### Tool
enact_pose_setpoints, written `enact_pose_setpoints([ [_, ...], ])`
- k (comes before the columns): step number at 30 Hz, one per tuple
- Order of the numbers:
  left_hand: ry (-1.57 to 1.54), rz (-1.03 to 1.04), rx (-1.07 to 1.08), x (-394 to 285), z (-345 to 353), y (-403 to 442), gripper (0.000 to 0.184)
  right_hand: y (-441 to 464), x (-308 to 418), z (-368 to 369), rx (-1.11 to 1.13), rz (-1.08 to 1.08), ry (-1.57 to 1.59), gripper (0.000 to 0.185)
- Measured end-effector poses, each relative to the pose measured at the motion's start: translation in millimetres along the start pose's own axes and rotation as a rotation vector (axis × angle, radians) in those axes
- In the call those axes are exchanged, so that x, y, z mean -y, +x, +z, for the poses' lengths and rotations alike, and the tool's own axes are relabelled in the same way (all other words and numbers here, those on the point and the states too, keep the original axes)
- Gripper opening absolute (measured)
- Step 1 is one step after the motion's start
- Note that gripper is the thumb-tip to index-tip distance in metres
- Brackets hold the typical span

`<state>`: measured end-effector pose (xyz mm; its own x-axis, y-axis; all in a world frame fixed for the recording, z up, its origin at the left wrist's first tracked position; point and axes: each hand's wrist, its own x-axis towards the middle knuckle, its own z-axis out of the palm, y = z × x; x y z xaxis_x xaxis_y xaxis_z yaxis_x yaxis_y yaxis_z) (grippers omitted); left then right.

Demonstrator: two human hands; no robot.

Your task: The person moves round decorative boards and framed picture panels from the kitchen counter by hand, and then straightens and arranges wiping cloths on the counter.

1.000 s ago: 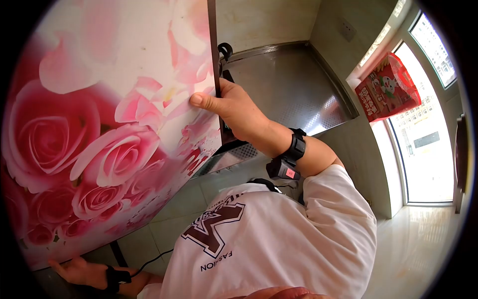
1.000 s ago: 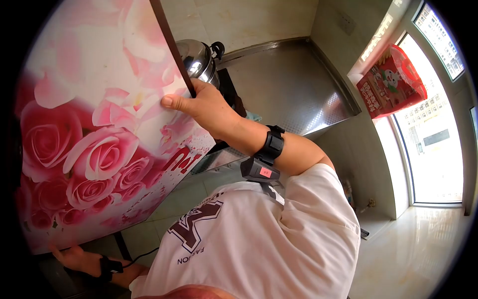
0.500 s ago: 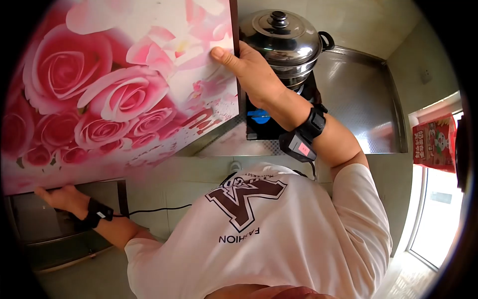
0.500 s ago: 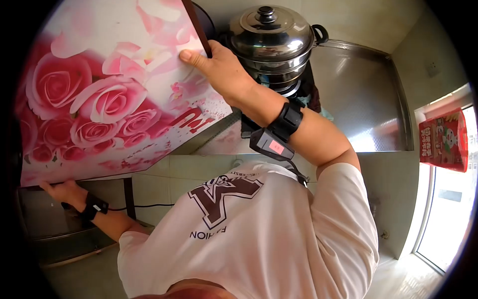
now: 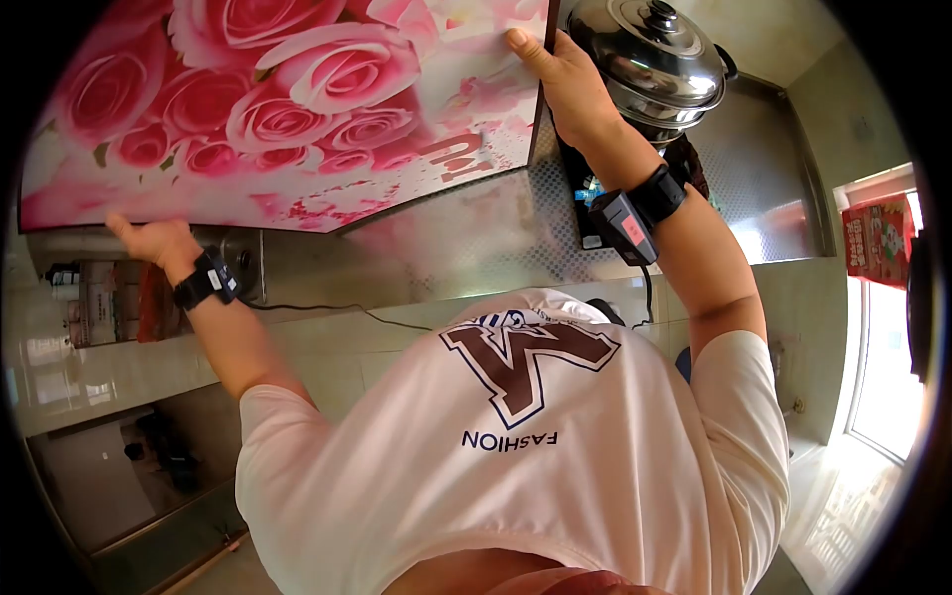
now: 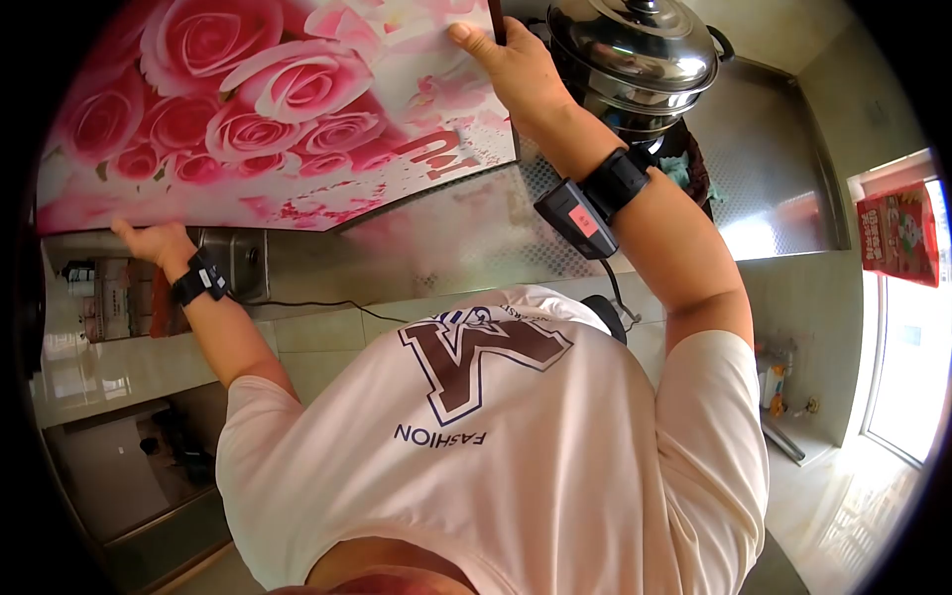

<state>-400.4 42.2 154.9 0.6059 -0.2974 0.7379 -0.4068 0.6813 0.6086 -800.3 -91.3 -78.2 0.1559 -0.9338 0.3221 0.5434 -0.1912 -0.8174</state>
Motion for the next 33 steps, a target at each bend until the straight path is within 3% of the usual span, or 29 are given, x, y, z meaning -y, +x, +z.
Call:
enact_pose_setpoints([
  [5,0.043,0.004,0.003,10.2,3.4,0.4,0.057,-5.9,2.9,10.1,-0.031,-0.047,0.072,0.064],
  [7,0.021,-0.055,0.044,4.4,4.2,-1.3,0.056,-11.8,14.4,18.0,-0.092,-0.139,-0.027,0.040],
  [9,-0.004,-0.102,0.081,9.1,-4.1,4.6,0.055,-2.2,3.7,11.6,-0.096,-0.155,-0.079,0.040],
  [15,0.304,0.065,0.152,30.9,-18.3,10.6,0.054,4.1,-9.0,3.4,0.003,-0.087,-0.051,0.037],
  [17,0.307,0.072,0.077,50.4,-24.0,6.7,0.049,7.8,-18.3,-1.5,-0.011,-0.094,-0.063,0.034],
  [23,0.176,0.046,0.143,83.5,-38.7,-3.1,0.036,32.5,-37.2,-7.2,-0.011,-0.237,-0.406,0.033],
  [25,0.160,0.025,0.123,82.9,-39.5,-1.4,0.036,23.0,-16.0,0.9,-0.099,-0.160,-0.659,0.037],
  [26,0.200,0.044,0.122,87.5,-40.1,0.3,0.037,5.4,10.2,17.7,-0.133,0.062,-0.572,0.040],
  [27,0.238,0.063,0.123,92.5,-39.9,2.4,0.038,15.8,-1.3,11.3,-0.131,0.052,-0.573,0.040],
  [29,0.221,0.051,0.121,100.8,-43.6,9.9,0.040,43.5,-37.4,-9.6,-0.136,-0.234,-0.781,0.041],
  [33,0.209,0.032,0.134,104.2,-37.9,5.9,0.038,44.4,-44.2,-12.0,-0.150,-0.252,-0.804,0.041],
])
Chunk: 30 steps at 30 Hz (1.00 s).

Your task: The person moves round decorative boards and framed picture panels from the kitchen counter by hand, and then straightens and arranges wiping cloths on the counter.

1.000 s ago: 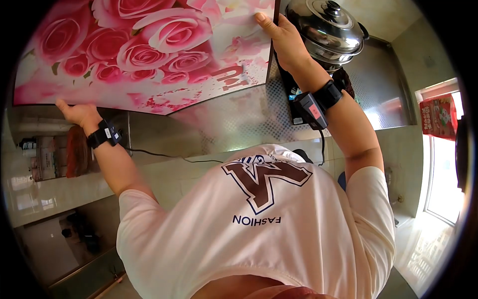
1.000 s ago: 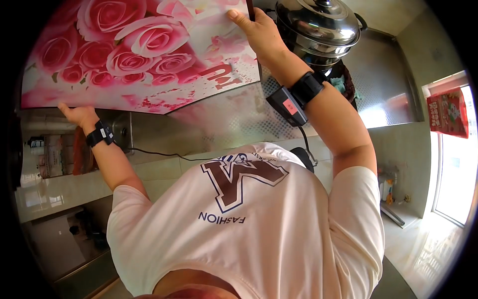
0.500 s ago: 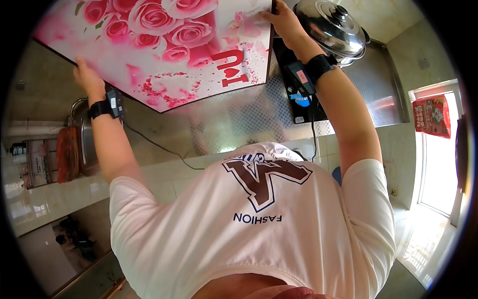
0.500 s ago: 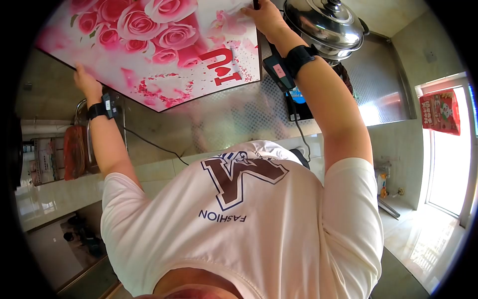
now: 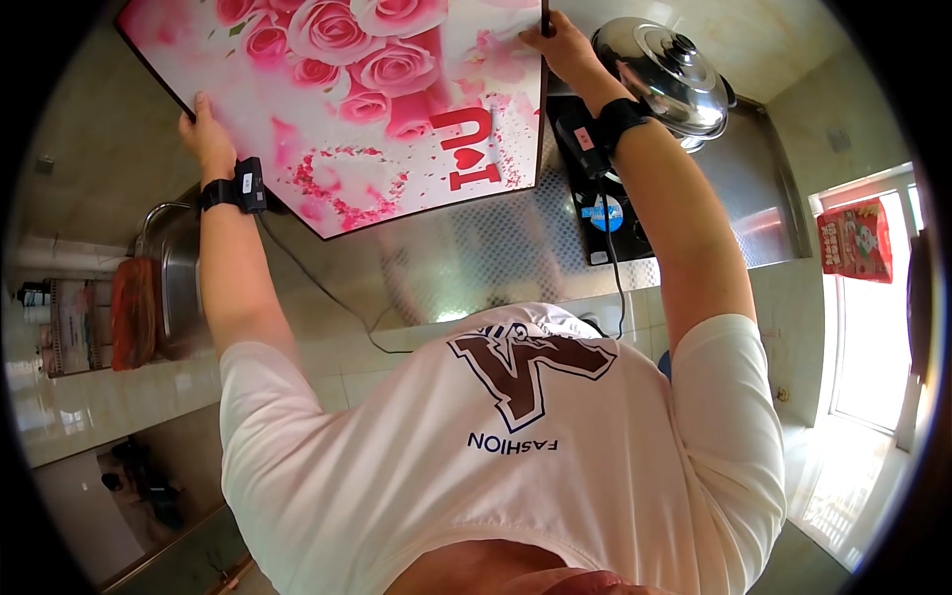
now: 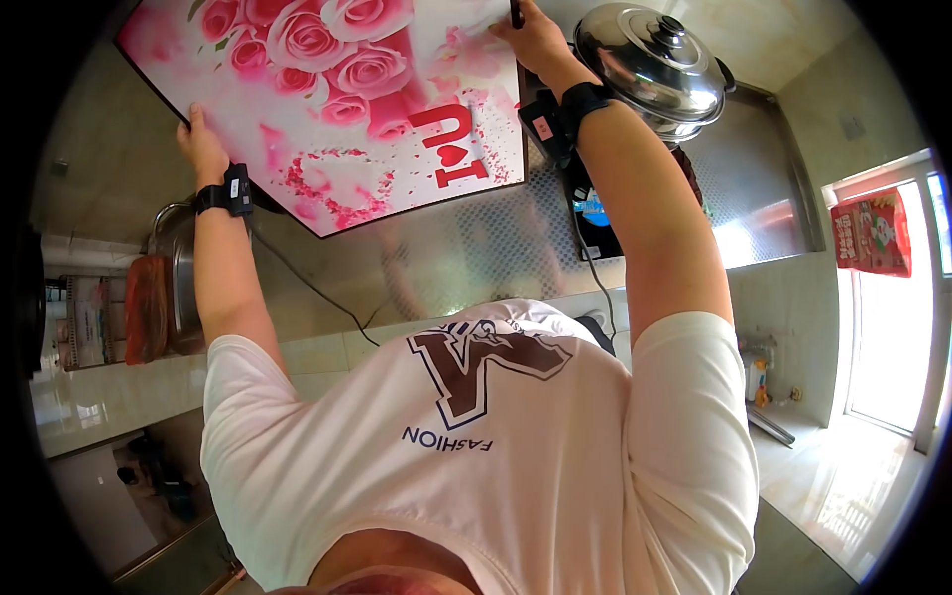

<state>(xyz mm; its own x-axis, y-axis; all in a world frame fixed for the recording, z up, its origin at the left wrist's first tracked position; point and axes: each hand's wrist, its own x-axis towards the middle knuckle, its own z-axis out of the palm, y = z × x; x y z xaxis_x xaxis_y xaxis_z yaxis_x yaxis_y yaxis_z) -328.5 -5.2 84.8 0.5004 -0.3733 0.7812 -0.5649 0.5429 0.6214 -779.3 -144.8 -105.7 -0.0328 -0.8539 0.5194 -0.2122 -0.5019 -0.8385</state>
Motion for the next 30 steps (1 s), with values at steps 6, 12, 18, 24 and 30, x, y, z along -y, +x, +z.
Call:
enact_pose_setpoints([
  [6,-0.009,-0.050,0.057,-5.0,-3.4,-12.9,0.035,-5.5,4.9,4.8,0.009,0.063,-0.107,0.065],
  [12,-0.013,-0.053,0.089,1.1,-8.0,-29.2,0.035,-31.9,20.6,7.9,-0.071,0.011,-0.230,0.070],
  [18,0.571,0.221,-0.216,37.9,-32.0,-49.3,0.062,-83.3,19.4,-6.7,-0.078,-0.222,-0.399,0.072],
  [24,0.630,0.152,0.059,-1.3,-31.6,-179.5,0.059,-186.0,-27.1,-64.5,0.291,-0.195,-0.368,0.054],
  [30,0.578,-0.090,0.723,51.7,-43.6,-344.6,0.045,-378.5,-108.3,-142.6,0.408,0.465,-0.421,0.040],
])
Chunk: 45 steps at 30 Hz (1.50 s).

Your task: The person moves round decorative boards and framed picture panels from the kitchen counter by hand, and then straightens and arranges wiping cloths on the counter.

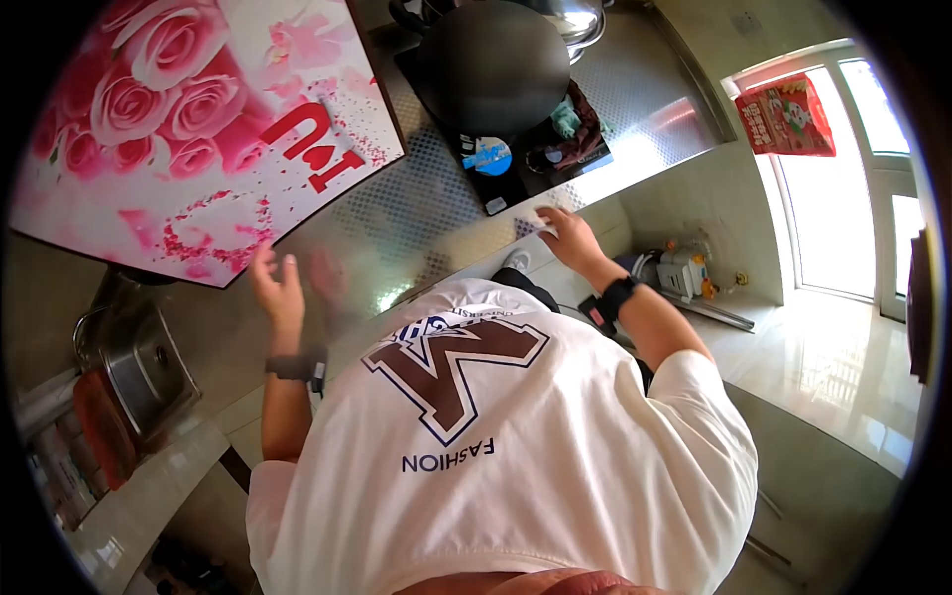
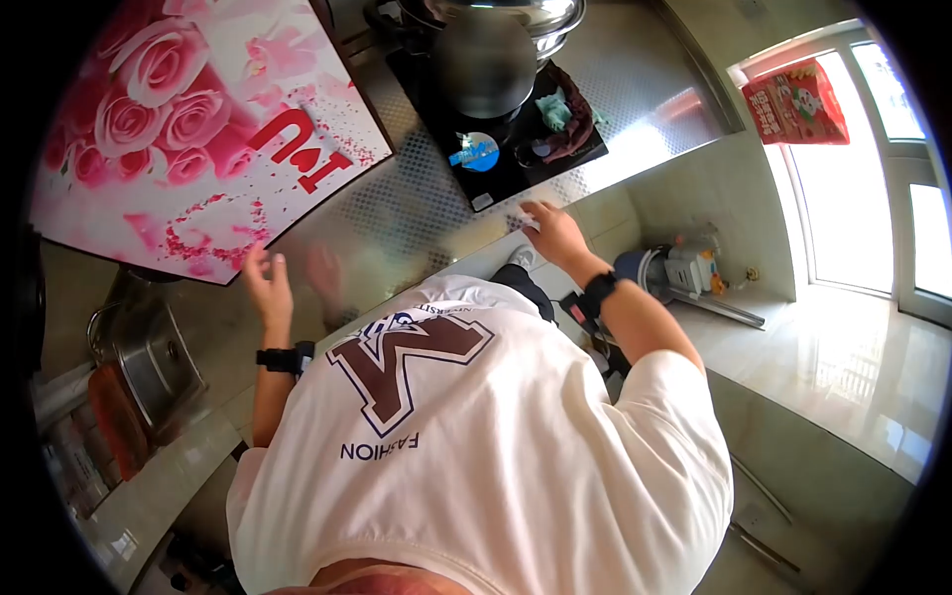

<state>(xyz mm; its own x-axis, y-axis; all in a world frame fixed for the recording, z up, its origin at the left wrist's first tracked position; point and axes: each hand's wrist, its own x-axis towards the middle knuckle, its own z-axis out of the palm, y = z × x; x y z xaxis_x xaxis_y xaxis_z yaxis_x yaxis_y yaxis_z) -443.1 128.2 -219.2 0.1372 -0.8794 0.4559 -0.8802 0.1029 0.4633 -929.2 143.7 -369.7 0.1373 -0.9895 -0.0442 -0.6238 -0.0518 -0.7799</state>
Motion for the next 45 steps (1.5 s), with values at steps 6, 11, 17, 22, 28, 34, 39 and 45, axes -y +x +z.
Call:
enact_pose_setpoints([
  [6,-0.230,0.034,0.388,-59.7,108.7,-44.4,0.039,-100.0,-88.2,6.5,-0.142,0.451,0.192,0.032],
  [11,-0.155,0.287,0.617,-149.5,169.8,-40.6,0.045,-119.6,-128.5,-8.1,-0.205,0.546,0.302,0.033],
  [17,-0.183,0.312,0.711,-255.4,268.1,-52.5,0.052,-136.7,-208.0,-46.5,-0.242,0.563,0.484,0.032],
  [22,-0.157,0.451,0.695,-332.7,371.8,-55.3,0.062,-157.5,-297.4,-87.3,-0.343,0.592,0.517,0.032],
  [28,0.107,0.356,0.535,-371.1,449.1,-33.8,0.066,-170.9,-364.5,-134.9,-0.341,0.697,0.489,0.030],
  [34,0.315,0.268,0.440,-368.1,471.5,-5.1,0.043,-131.6,-393.3,-154.4,-0.361,0.656,0.659,0.029],
  [39,-0.208,0.005,0.367,-407.0,494.8,27.2,0.016,-90.8,-379.7,-182.0,-0.356,0.660,0.907,0.028],
  [45,-1.140,-0.282,0.561,-506.7,528.1,35.0,0.019,-21.5,-356.7,-245.3,-0.281,0.616,0.980,0.028],
])
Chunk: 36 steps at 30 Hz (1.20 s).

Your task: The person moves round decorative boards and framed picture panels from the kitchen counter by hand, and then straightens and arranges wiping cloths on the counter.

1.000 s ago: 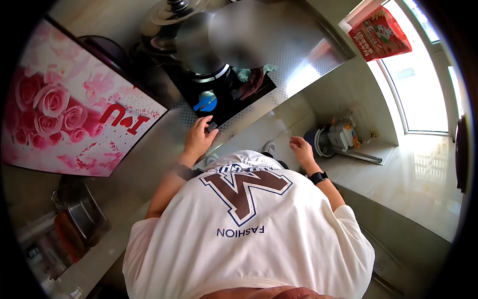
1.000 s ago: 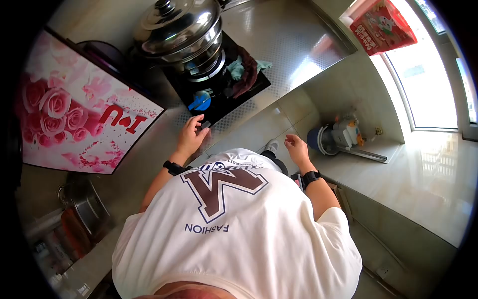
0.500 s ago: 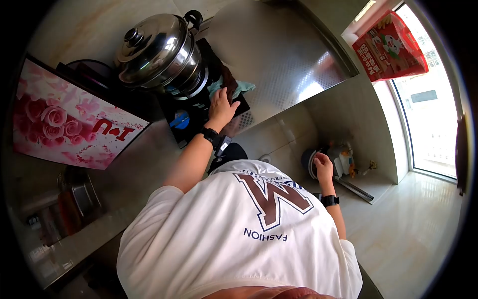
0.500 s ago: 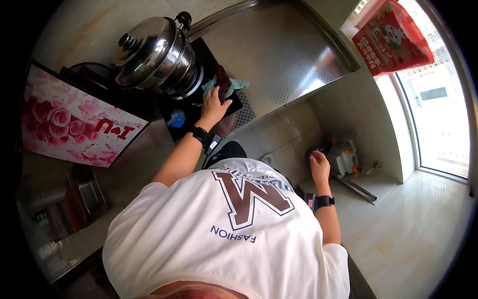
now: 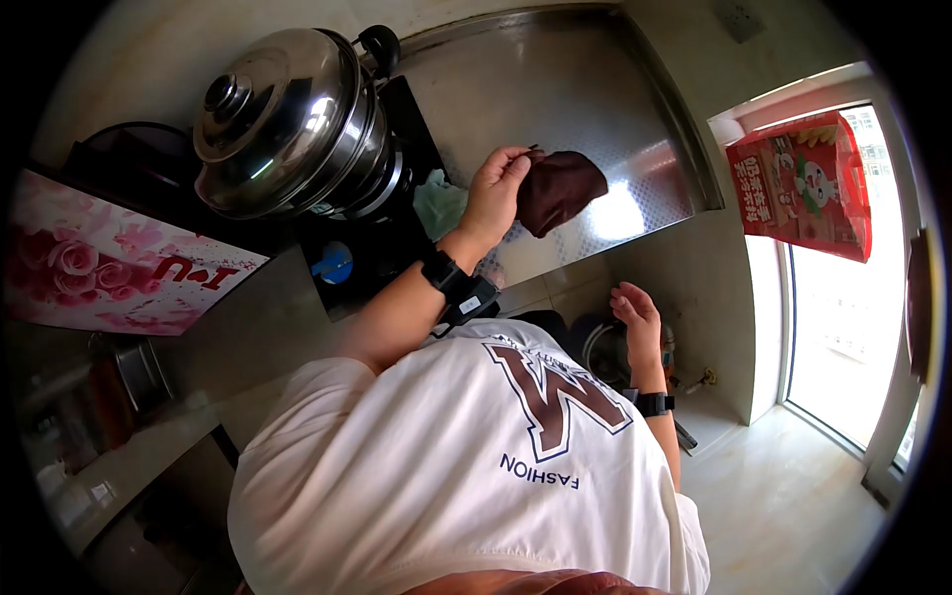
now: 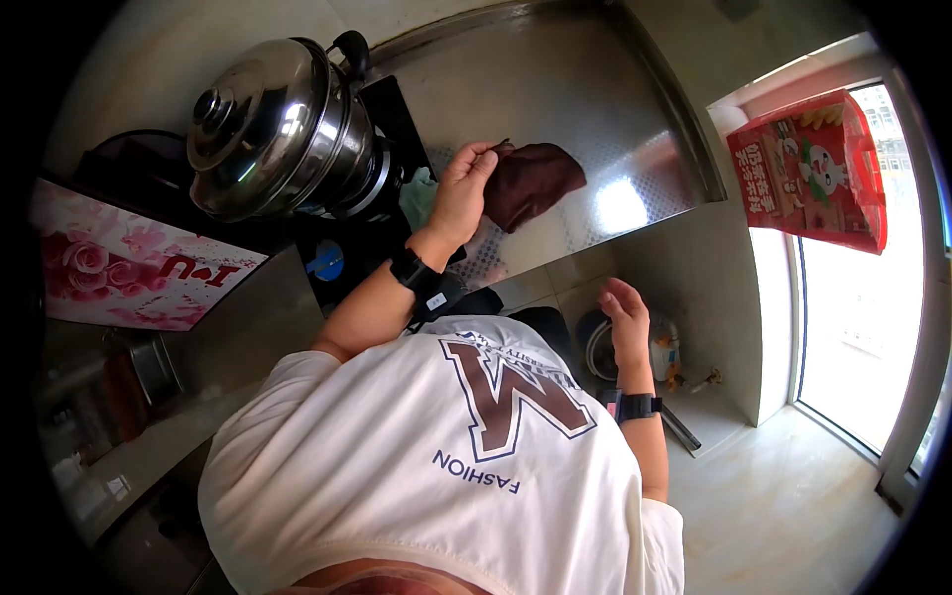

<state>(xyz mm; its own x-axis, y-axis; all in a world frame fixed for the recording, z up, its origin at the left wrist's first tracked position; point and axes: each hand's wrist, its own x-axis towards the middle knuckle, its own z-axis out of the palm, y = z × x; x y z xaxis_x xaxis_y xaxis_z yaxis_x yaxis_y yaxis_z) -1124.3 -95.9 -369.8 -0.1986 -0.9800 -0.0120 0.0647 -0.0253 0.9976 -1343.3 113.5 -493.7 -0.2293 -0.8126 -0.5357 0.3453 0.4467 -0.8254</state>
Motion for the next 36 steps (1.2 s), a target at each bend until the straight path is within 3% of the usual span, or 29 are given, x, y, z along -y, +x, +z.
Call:
enact_pose_setpoints([
  [2,0.022,-0.082,0.091,4.5,14.3,0.2,0.021,13.2,30.5,19.3,0.142,-0.037,0.220,0.030],
  [5,0.372,0.030,0.277,0.2,29.6,-6.1,0.020,40.5,59.3,55.3,0.298,0.019,0.382,0.031],
  [8,0.361,-0.066,0.326,9.8,32.4,-7.0,0.019,74.0,67.4,89.5,0.474,0.105,0.540,0.026],
  [12,0.422,-0.038,0.035,18.3,23.0,-0.3,0.022,100.7,90.1,100.8,0.505,0.140,0.661,0.023],
  [15,0.552,-0.082,-0.181,9.4,19.6,7.1,0.023,131.9,95.1,63.7,0.581,-0.009,0.723,0.026],
  [21,0.128,-0.053,-0.197,18.3,71.3,16.8,0.021,155.1,127.7,1.0,0.539,-0.220,0.710,0.021],
  [23,0.064,-0.062,-0.205,23.6,86.0,19.8,0.021,162.0,132.3,-21.3,0.483,-0.202,0.689,0.022],
  [25,0.004,-0.077,-0.212,28.8,96.7,20.5,0.020,176.4,127.7,-42.7,0.469,-0.173,0.443,0.023],
  [31,-0.014,-0.193,-0.198,17.5,146.8,32.7,0.015,200.6,163.1,-68.3,0.491,-0.270,0.163,0.026],
  [33,0.069,0.026,-0.189,10.8,160.8,42.8,0.014,205.7,187.1,-76.1,0.493,-0.336,0.137,0.026],
  [36,0.129,0.141,-0.174,-2.1,176.4,44.8,0.014,210.5,210.9,-88.8,0.492,-0.499,0.202,0.025],
])
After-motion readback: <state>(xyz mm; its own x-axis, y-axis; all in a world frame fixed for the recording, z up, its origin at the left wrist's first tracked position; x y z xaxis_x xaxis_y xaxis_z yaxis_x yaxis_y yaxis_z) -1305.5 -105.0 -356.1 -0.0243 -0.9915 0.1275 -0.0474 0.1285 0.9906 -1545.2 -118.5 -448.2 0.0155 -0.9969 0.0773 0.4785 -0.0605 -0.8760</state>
